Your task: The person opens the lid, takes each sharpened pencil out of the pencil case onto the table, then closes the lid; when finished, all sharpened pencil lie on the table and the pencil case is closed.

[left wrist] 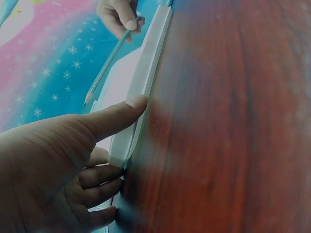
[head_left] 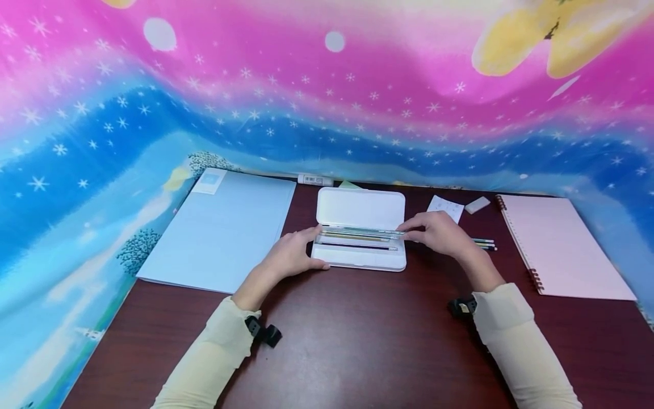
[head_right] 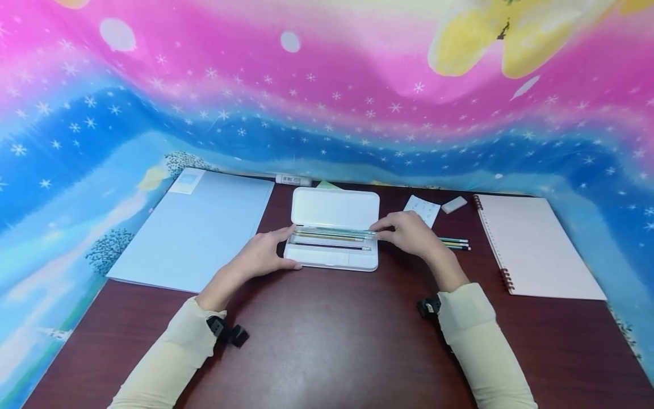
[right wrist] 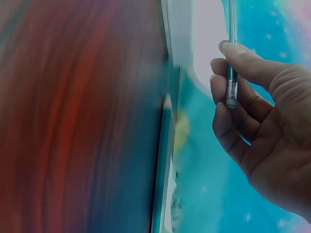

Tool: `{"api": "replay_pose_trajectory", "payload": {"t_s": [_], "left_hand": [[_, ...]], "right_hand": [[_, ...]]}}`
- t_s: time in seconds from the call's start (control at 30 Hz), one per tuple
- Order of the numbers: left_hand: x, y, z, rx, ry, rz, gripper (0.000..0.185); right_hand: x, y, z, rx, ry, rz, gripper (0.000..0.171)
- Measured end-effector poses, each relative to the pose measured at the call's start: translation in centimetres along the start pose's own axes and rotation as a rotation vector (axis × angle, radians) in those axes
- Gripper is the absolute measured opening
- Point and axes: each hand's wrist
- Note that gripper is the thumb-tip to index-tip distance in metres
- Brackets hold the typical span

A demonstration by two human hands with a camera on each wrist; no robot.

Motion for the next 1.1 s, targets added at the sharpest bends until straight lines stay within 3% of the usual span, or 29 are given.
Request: {"api": "replay_pose_trajectory", "payload": {"t_s": [0.57, 1.1], "left_hand": [[0.1, 0.1, -0.1, -0.009, -0.007, -0.006, 0.099], [0.1, 0.0, 0.1, -0.02, 0.01, -0.008, 0.099]], "right_hand": [[-3.6, -5.5, -5.0, 0.106, -0.118, -0.02, 0.016], [-5.2, -8.6, -8.2, 0.232, -0.099, -0.041, 0.016]]}}
Point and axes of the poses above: each hand's wrist, its own z-axis towards the middle knuckle, its own x-axis out of the palm, y = z × x, and after that the axes turned 2 degrees about -y, right-handed
